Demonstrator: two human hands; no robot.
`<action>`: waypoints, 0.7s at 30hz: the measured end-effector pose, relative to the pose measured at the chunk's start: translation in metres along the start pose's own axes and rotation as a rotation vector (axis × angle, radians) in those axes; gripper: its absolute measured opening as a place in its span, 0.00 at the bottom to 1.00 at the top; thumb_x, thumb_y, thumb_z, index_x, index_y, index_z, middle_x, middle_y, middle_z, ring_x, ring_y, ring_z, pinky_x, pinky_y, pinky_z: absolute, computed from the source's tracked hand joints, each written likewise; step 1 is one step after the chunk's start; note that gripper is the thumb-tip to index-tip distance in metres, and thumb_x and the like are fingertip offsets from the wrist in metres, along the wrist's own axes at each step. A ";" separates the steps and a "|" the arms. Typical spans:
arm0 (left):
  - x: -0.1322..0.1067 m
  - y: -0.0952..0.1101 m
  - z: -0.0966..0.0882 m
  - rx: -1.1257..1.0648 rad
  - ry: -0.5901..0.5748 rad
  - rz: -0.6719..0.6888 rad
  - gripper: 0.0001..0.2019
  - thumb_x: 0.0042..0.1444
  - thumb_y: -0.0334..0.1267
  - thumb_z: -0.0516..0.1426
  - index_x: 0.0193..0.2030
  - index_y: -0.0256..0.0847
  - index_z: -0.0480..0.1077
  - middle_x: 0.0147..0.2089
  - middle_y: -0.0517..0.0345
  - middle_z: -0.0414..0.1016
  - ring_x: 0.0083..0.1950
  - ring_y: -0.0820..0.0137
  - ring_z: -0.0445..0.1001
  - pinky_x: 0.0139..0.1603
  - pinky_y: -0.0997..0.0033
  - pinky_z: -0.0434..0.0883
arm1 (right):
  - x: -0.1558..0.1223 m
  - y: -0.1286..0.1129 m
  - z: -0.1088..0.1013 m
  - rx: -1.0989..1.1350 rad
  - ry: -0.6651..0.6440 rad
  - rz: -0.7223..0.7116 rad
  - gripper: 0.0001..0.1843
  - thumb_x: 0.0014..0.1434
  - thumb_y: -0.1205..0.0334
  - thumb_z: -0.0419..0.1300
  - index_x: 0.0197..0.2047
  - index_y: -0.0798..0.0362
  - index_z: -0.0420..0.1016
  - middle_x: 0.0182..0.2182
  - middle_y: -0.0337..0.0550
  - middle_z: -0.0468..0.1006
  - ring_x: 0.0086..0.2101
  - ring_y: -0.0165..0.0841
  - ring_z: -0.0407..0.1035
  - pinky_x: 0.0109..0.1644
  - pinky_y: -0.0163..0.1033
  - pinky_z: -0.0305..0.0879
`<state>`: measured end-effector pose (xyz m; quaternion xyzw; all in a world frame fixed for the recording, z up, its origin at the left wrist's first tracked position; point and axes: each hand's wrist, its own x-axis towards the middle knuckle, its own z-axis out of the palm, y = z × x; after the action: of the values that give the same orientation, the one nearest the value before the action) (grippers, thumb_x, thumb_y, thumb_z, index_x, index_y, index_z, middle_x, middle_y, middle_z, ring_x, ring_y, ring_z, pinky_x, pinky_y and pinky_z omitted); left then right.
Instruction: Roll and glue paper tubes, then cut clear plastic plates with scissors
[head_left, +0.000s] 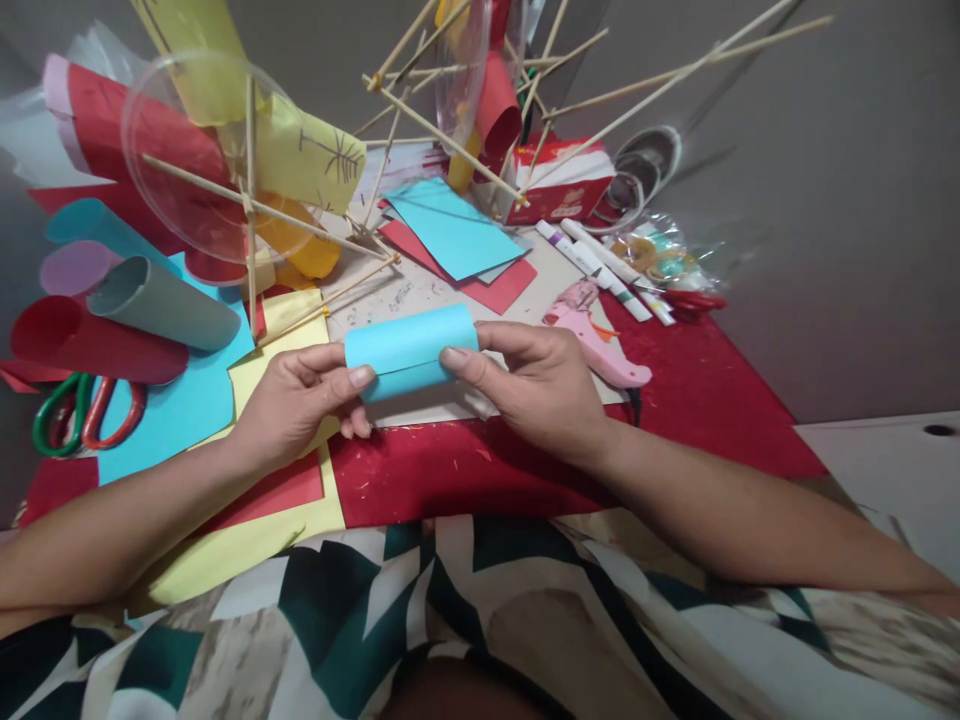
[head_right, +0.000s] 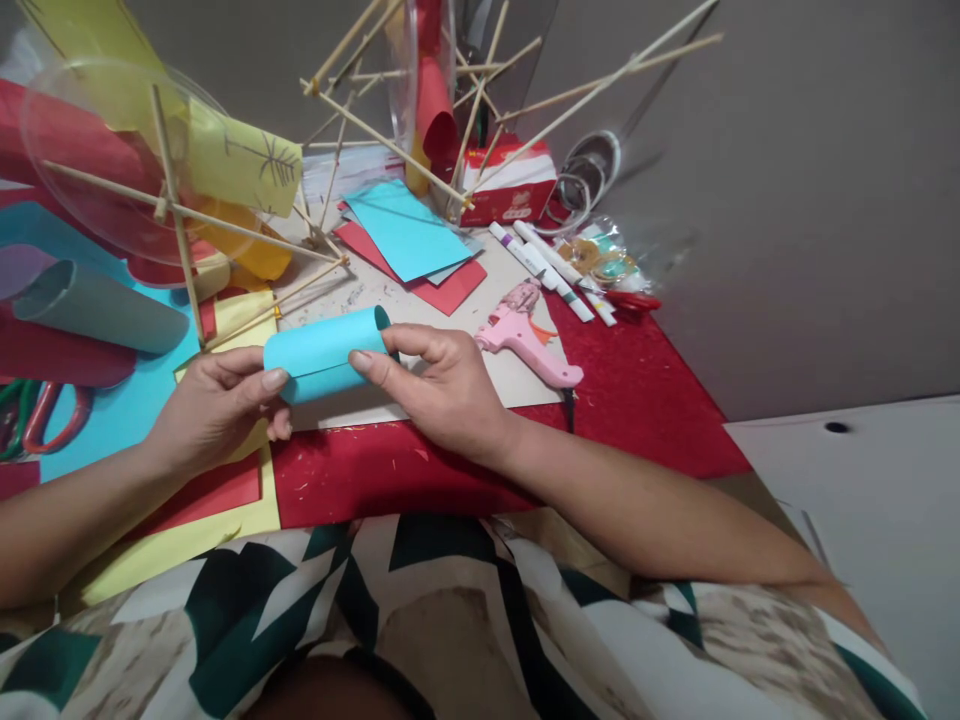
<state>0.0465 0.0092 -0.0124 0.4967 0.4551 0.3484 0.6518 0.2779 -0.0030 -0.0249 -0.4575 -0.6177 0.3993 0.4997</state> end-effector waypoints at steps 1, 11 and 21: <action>0.000 -0.001 0.000 0.011 0.000 -0.003 0.17 0.49 0.48 0.72 0.37 0.37 0.80 0.19 0.59 0.77 0.19 0.72 0.75 0.22 0.78 0.73 | 0.000 0.000 0.000 0.012 -0.015 0.013 0.15 0.59 0.49 0.67 0.28 0.52 0.81 0.25 0.39 0.77 0.30 0.33 0.70 0.35 0.37 0.68; -0.004 -0.005 0.001 0.067 -0.006 0.051 0.15 0.52 0.47 0.71 0.28 0.38 0.78 0.19 0.59 0.76 0.19 0.74 0.73 0.25 0.76 0.73 | -0.004 -0.005 0.007 0.127 -0.070 0.034 0.34 0.62 0.37 0.61 0.17 0.51 0.56 0.17 0.33 0.53 0.21 0.25 0.48 0.24 0.35 0.50; -0.003 -0.003 0.000 0.100 0.051 0.133 0.16 0.52 0.47 0.71 0.25 0.39 0.75 0.17 0.62 0.73 0.19 0.76 0.71 0.25 0.78 0.71 | 0.002 -0.003 -0.001 0.063 0.032 0.051 0.17 0.52 0.48 0.72 0.28 0.53 0.78 0.26 0.38 0.75 0.29 0.30 0.66 0.33 0.36 0.63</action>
<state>0.0456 0.0056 -0.0145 0.5487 0.4544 0.3803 0.5897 0.2780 -0.0020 -0.0209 -0.4635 -0.5850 0.4238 0.5131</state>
